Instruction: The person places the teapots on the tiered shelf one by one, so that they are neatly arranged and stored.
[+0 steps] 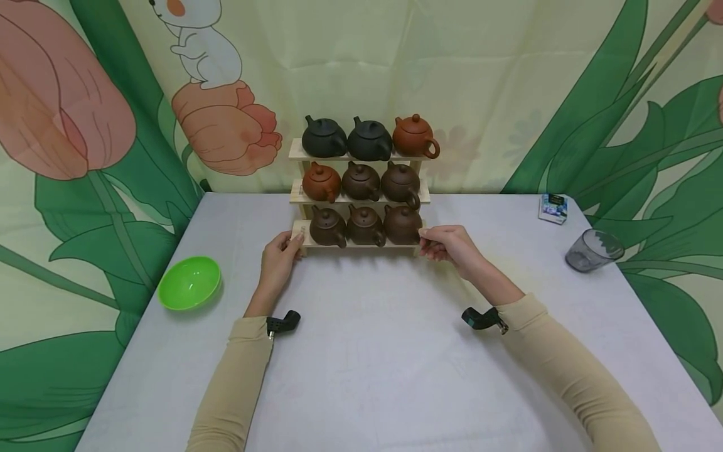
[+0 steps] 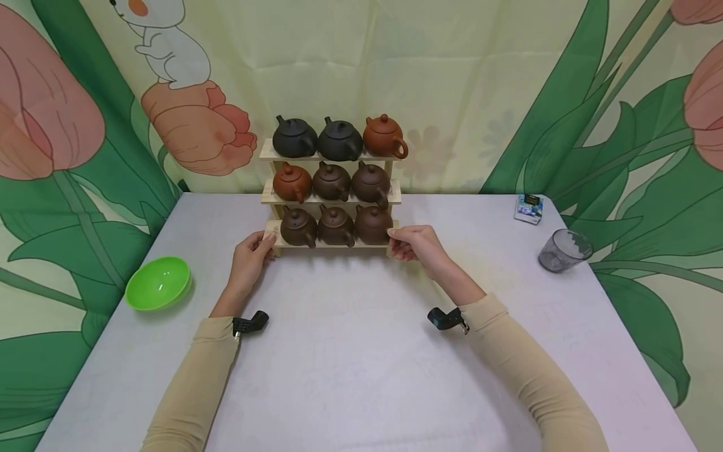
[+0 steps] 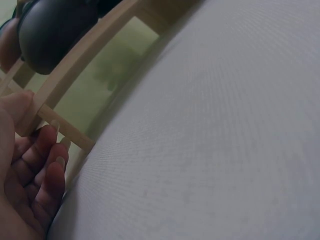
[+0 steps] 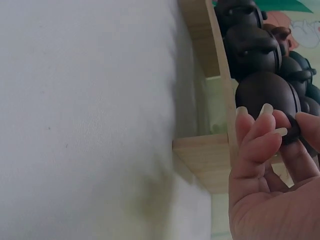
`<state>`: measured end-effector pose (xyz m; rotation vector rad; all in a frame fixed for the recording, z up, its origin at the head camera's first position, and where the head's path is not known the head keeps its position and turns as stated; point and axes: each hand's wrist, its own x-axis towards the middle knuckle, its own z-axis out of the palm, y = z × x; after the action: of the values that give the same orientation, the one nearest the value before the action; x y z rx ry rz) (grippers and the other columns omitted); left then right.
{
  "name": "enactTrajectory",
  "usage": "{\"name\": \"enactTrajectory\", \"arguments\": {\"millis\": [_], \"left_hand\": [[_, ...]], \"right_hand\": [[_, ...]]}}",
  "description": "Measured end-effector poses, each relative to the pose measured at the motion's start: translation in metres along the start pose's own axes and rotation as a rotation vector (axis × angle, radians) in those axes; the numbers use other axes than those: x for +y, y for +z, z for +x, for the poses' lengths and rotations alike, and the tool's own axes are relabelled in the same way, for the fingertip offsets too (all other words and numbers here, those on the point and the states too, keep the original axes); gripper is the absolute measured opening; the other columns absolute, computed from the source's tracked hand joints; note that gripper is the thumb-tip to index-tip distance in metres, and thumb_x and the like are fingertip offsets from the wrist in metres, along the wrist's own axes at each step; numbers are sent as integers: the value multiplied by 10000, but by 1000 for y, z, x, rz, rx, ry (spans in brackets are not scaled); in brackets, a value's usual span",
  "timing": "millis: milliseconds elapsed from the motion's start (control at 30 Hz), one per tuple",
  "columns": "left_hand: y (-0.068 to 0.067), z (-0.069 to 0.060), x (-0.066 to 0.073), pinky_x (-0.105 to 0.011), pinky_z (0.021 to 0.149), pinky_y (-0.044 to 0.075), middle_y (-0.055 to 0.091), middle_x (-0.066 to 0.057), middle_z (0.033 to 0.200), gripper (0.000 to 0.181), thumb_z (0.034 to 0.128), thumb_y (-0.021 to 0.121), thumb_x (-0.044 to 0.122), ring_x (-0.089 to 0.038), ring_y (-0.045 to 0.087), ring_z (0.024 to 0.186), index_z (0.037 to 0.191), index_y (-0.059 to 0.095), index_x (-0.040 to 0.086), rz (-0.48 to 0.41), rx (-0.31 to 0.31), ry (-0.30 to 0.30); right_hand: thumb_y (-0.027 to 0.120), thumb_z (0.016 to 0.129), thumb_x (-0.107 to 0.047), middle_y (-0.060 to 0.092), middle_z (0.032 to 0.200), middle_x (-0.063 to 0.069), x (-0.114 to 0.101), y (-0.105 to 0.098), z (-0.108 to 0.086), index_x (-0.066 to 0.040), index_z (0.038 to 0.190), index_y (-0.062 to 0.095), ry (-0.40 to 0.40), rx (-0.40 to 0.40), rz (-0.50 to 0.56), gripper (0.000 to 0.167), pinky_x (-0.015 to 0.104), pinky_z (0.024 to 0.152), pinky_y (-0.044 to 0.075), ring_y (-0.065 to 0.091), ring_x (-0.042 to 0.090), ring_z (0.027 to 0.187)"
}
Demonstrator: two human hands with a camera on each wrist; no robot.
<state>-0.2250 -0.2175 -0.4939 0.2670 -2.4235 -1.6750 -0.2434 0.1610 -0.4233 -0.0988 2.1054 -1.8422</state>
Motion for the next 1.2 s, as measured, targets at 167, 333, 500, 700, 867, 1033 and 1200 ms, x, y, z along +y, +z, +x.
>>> {"name": "enactTrajectory", "arguments": {"millis": [167, 333, 500, 700, 867, 1033, 1200], "left_hand": [[1, 0, 0, -210, 628, 463, 623, -34, 875, 512, 952, 596, 521, -126, 574, 759, 1252, 640, 108, 8, -1, -5], [2, 0, 0, -213, 620, 463, 619, -32, 870, 520, 951, 593, 530, -133, 570, 756, 1255, 639, 111, 10, -1, -5], [3, 1, -1, -216, 620, 466, 622, -39, 870, 533, 944, 594, 545, -138, 570, 753, 1251, 641, 111, 9, -3, -7], [5, 1, -1, -217, 634, 468, 629, -46, 896, 553, 943, 584, 565, -140, 575, 774, 1268, 633, 120, 19, -4, -14], [5, 0, 0, -218, 637, 471, 640, -54, 911, 557, 943, 579, 574, -139, 579, 779, 1268, 634, 125, 20, -6, -22], [2, -1, 0, -215, 644, 479, 647, -66, 918, 568, 941, 579, 579, -135, 582, 777, 1274, 630, 122, 19, 1, -30], [-1, -1, 0, -206, 649, 491, 651, -74, 933, 569, 943, 586, 565, -127, 591, 784, 1282, 627, 111, 20, -6, -33]], "right_hand": [[645, 965, -309, 690, 692, 18, 1, 0, 0, 114, 959, 623, -4, -9, 7, 423, 231, 553, 505, 580, 89, 555], [638, 968, -332, 698, 727, 39, 2, -2, -1, 139, 1009, 612, 4, -22, -34, 474, 239, 550, 491, 579, 92, 560], [620, 977, -349, 712, 800, 79, 2, -5, -3, 107, 1039, 636, -7, -34, -103, 460, 258, 568, 488, 596, 98, 584], [598, 989, -329, 719, 853, 78, 4, -8, -6, 80, 1102, 644, -16, -41, -120, 427, 264, 591, 492, 613, 109, 608], [588, 982, -246, 729, 840, 26, 6, -13, -9, 26, 1196, 619, -3, -26, -87, 347, 236, 597, 498, 614, 102, 617], [582, 980, -234, 731, 848, 19, 6, -19, -12, -7, 1217, 607, -10, -3, -78, 329, 238, 614, 517, 616, 99, 626], [585, 994, -309, 733, 883, 29, 5, -27, -16, -5, 1242, 617, -31, 56, -160, 394, 286, 663, 550, 634, 118, 657]]}}
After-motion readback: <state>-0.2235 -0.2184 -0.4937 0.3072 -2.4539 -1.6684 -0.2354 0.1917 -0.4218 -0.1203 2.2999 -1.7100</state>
